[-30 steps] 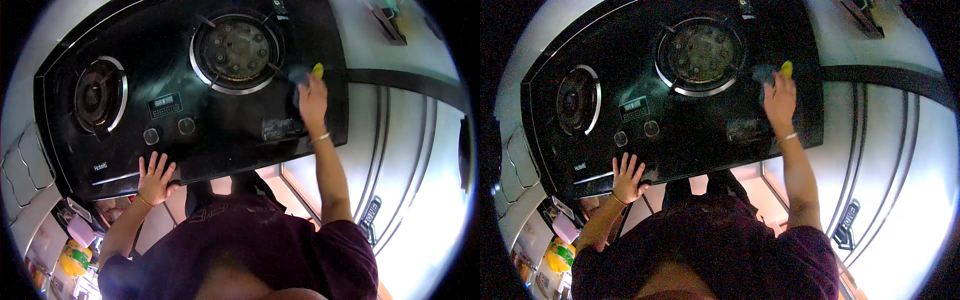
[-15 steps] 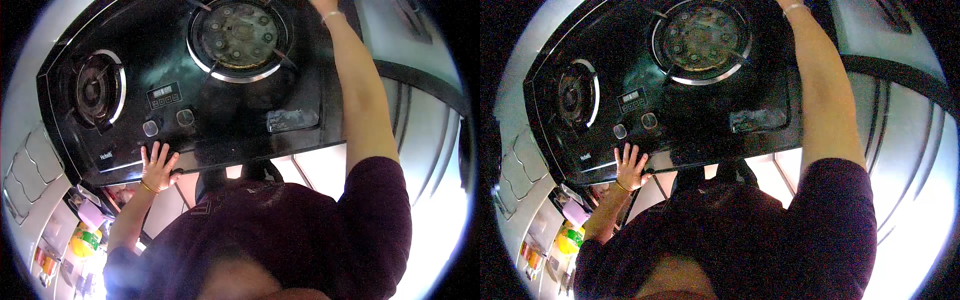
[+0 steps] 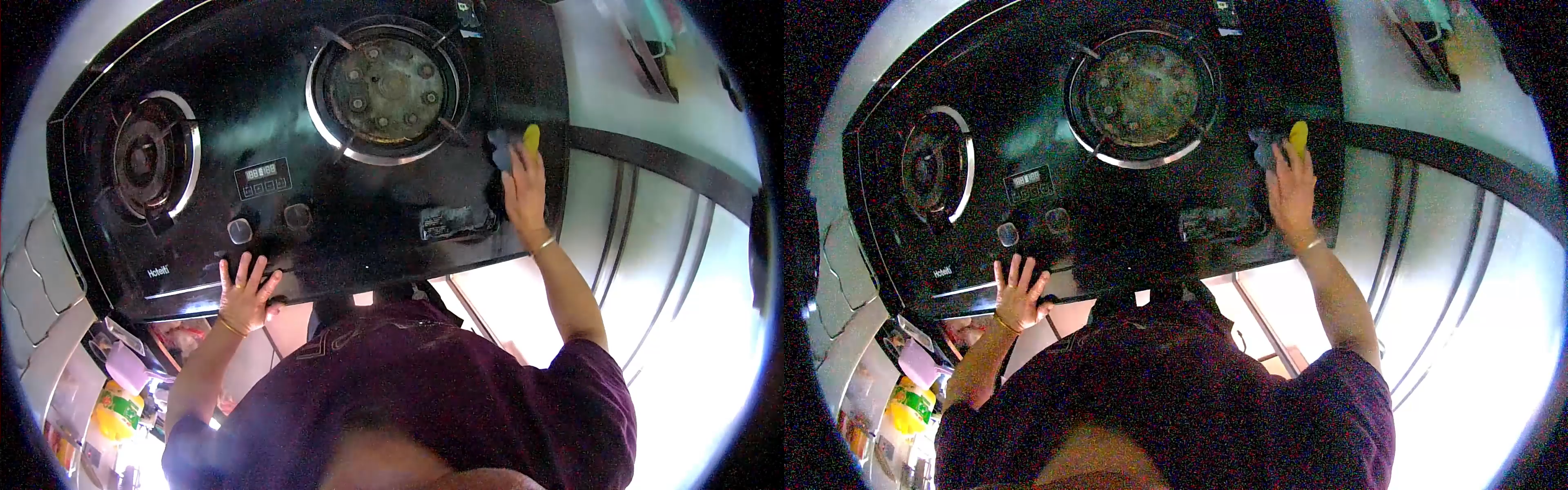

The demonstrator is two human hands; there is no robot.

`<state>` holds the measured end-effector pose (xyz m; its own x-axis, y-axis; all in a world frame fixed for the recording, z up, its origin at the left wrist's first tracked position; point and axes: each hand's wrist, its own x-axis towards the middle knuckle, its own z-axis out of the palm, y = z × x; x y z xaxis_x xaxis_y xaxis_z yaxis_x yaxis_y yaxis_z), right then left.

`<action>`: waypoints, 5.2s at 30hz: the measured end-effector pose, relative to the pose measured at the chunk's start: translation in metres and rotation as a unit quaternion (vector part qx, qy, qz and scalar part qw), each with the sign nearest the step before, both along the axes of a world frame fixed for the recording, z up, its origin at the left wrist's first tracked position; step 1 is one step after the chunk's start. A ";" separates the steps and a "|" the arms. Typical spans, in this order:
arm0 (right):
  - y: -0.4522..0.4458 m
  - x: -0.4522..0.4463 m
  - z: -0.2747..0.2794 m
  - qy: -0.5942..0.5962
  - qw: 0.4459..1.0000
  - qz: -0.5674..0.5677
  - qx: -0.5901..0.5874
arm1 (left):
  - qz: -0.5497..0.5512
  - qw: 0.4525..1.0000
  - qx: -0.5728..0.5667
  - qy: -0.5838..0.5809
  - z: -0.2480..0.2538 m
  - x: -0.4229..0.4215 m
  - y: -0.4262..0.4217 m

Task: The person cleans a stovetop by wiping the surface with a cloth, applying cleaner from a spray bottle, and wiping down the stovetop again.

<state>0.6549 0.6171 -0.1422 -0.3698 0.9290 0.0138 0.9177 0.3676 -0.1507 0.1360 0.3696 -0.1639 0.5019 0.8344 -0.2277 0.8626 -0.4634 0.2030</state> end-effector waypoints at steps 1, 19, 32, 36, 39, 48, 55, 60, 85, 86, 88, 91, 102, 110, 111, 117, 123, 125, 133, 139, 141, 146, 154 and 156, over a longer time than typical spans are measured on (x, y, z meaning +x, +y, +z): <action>0.015 -0.002 -0.004 -0.022 0.999 -0.009 0.026 | 0.002 1.000 0.001 -0.004 0.000 0.001 0.000; 0.282 -0.021 -0.069 -0.066 0.985 0.051 0.151 | 0.022 0.999 -0.033 0.017 0.011 0.006 0.003; 0.071 0.006 -0.024 -0.183 0.979 0.060 0.063 | 0.025 0.998 0.047 0.014 0.017 0.013 0.008; -0.011 0.023 -0.017 -0.046 0.999 0.018 0.019 | 0.030 0.998 0.050 0.023 0.020 0.015 0.008; -0.073 0.032 -0.020 -0.031 0.999 0.000 0.027 | 0.021 0.997 0.066 0.030 0.020 0.014 0.006; -0.123 0.040 0.031 0.123 0.978 -0.146 -0.079 | 0.038 0.998 0.052 0.016 0.022 0.010 0.003; -0.080 -0.040 0.026 -0.069 0.990 0.064 0.105 | 0.044 0.997 0.059 0.009 0.025 0.011 0.002; -0.077 -0.069 -0.004 -0.041 0.996 -0.024 0.070 | 0.044 0.998 0.033 0.010 0.026 0.012 0.005; 0.331 -0.114 -0.005 -0.236 0.947 0.200 0.082 | 0.026 1.000 0.009 -0.005 0.003 0.005 0.001; 0.325 -0.119 0.003 -0.162 0.980 0.114 0.021 | 0.023 1.000 0.004 0.002 0.003 0.004 0.000; 0.357 -0.078 -0.042 -0.093 0.978 0.151 0.107 | 0.021 1.000 0.016 0.002 0.002 0.003 0.000; 0.351 -0.047 -0.040 -0.086 0.974 0.150 0.150 | 0.024 0.999 0.027 -0.014 -0.002 0.001 -0.003; 0.296 0.072 -0.040 -0.299 0.953 -0.042 0.011 | 0.024 1.000 0.001 -0.002 0.004 0.004 0.002; 0.176 0.071 -0.010 -0.171 0.974 -0.148 -0.009 | 0.021 1.000 0.022 -0.003 0.011 0.009 0.007; 0.156 0.075 -0.010 -0.098 0.974 -0.203 -0.020 | 0.031 0.999 0.014 0.001 0.012 0.010 0.008; 0.068 0.069 0.010 -0.087 0.949 -0.296 -0.068 | 0.036 0.999 0.018 0.005 0.024 0.014 0.010; -0.015 0.121 -0.012 -0.071 0.936 -0.338 -0.076 | 0.043 0.998 0.041 0.009 0.028 0.015 0.008; -0.041 0.143 -0.016 -0.148 0.944 -0.280 -0.093 | 0.048 0.998 0.039 0.016 0.031 0.016 0.006; -0.130 0.228 -0.031 -0.109 0.960 -0.202 -0.159 | 0.065 0.994 0.085 -0.023 0.024 0.015 0.003; -0.147 0.074 0.073 0.631 0.579 -0.461 -0.235 | 0.055 0.995 0.082 0.028 0.026 0.016 0.002; -0.136 0.056 0.095 0.658 0.549 -0.461 -0.230 | 0.053 0.995 0.082 0.034 0.027 0.016 0.004; -0.110 0.035 0.118 0.787 0.484 -0.262 -0.277 | 0.057 0.995 0.058 0.051 0.030 0.018 0.003; -0.068 0.078 0.123 0.729 0.610 -0.302 -0.073 | 0.060 0.994 0.095 0.020 0.023 0.015 0.001; -0.056 0.120 0.102 0.728 0.635 -0.248 -0.071 | 0.060 0.994 0.089 0.021 0.026 0.016 0.002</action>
<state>0.7752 0.5609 -0.0403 0.2780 0.9563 -0.0905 -0.2340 -0.0239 -0.9719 0.1519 0.3719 -0.1380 0.3900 0.9164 -0.0902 0.9195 -0.3825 0.0907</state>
